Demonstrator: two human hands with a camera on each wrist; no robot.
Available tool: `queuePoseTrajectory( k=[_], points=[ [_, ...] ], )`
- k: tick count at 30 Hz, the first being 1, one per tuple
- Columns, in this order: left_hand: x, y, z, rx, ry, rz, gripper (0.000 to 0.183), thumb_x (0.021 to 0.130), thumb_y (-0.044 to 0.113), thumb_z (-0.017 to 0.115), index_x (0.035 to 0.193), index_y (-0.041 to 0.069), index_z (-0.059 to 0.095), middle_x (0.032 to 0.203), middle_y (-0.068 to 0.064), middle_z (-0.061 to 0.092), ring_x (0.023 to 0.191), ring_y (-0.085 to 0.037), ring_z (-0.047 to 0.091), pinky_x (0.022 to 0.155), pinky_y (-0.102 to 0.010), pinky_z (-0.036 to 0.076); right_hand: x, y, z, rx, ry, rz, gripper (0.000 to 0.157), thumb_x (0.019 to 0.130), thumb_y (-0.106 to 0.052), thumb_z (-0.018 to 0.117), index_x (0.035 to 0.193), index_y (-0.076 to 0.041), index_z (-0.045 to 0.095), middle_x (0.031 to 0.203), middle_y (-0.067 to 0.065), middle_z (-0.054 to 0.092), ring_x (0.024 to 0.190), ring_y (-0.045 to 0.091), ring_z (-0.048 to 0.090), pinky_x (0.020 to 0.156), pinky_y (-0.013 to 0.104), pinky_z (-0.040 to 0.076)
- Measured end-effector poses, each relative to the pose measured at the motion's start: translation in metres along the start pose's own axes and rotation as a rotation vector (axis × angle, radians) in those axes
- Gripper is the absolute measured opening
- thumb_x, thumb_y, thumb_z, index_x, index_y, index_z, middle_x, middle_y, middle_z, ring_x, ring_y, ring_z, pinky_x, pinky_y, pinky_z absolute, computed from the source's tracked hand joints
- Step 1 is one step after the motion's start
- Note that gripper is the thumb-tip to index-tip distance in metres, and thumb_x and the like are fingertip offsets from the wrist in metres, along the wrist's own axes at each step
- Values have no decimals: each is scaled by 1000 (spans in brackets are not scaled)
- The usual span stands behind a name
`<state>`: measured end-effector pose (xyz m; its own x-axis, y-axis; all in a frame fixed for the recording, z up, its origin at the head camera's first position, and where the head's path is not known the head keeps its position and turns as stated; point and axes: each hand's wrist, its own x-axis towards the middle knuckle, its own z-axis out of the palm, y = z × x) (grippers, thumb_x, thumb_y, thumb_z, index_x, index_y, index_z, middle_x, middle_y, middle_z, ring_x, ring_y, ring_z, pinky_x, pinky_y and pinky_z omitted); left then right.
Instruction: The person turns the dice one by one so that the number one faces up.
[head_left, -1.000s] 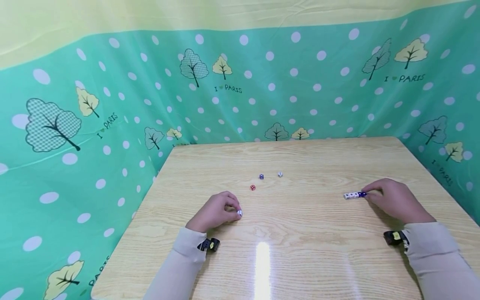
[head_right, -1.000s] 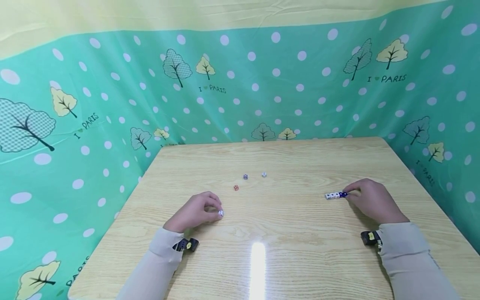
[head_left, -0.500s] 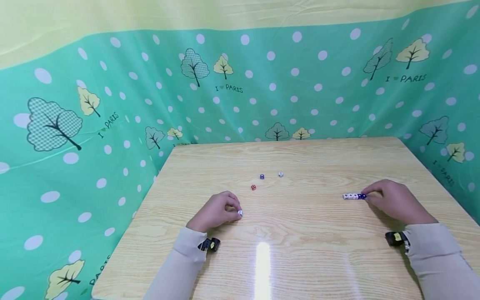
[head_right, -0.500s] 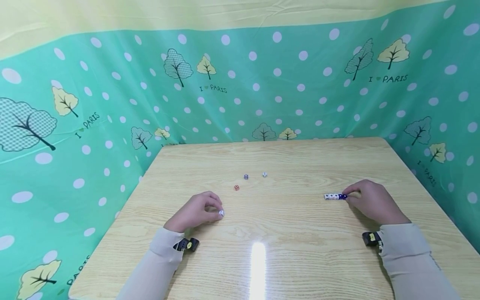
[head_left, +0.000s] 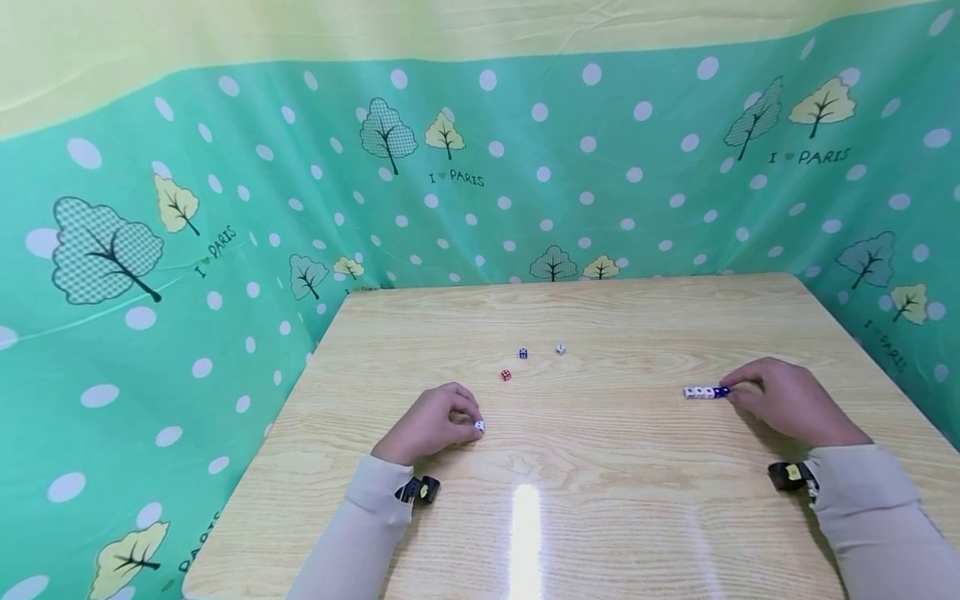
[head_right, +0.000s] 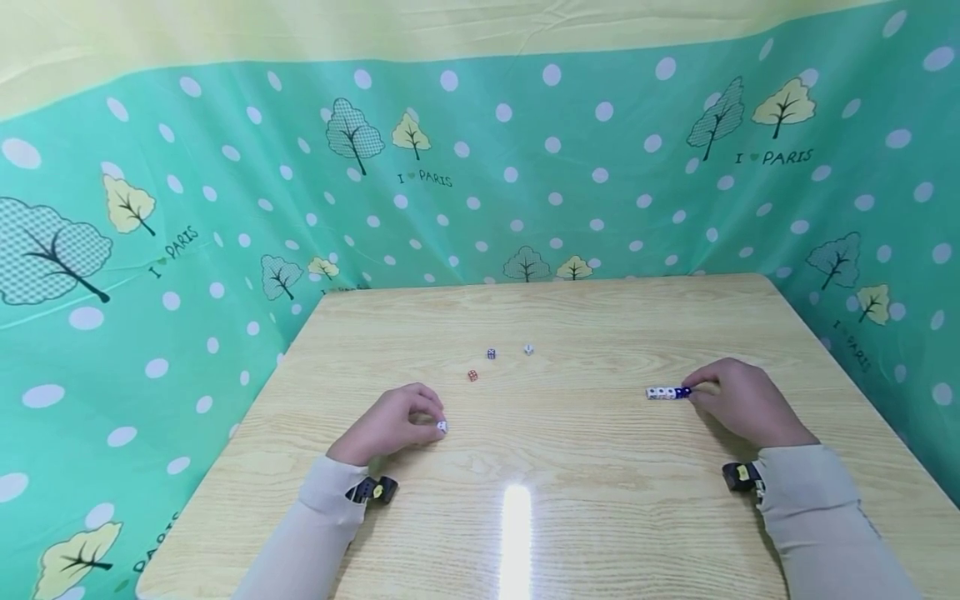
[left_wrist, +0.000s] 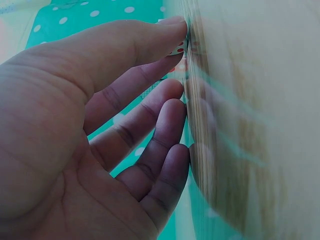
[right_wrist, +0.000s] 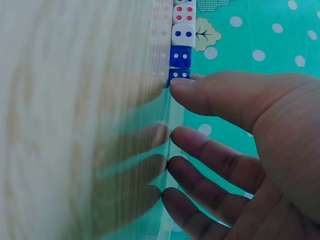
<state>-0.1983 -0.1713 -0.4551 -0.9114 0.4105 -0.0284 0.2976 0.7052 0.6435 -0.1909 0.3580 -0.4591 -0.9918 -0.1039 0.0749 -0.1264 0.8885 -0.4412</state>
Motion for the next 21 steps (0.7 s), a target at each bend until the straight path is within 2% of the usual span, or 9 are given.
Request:
queuePoseTrajectory(
  k=[13, 16, 21],
  points=[
    [0, 1, -1, 4, 0, 10, 9, 86, 22, 86, 87, 27, 79, 111, 12, 64, 107, -14, 58, 99, -42, 49, 0, -2, 0, -1, -14, 5, 27, 94, -17, 75, 118, -6, 76, 126, 30, 66, 118, 52, 57, 93, 69, 47],
    [0, 1, -1, 1, -1, 13, 9, 86, 21, 86, 87, 27, 79, 111, 12, 64, 106, -14, 59, 99, -42, 49, -1, -7, -1, -5, 0, -1, 30, 93, -16, 75, 120, -5, 75, 129, 31, 64, 121, 53, 55, 96, 71, 45],
    [0, 0, 0, -12, 5, 16, 10, 86, 21, 87, 86, 27, 79, 109, 12, 64, 105, -14, 59, 99, -42, 49, 3, -25, 1, -1, 15, -64, 29, 92, -19, 77, 117, -6, 75, 128, 30, 64, 120, 52, 56, 95, 69, 46]
  ],
)
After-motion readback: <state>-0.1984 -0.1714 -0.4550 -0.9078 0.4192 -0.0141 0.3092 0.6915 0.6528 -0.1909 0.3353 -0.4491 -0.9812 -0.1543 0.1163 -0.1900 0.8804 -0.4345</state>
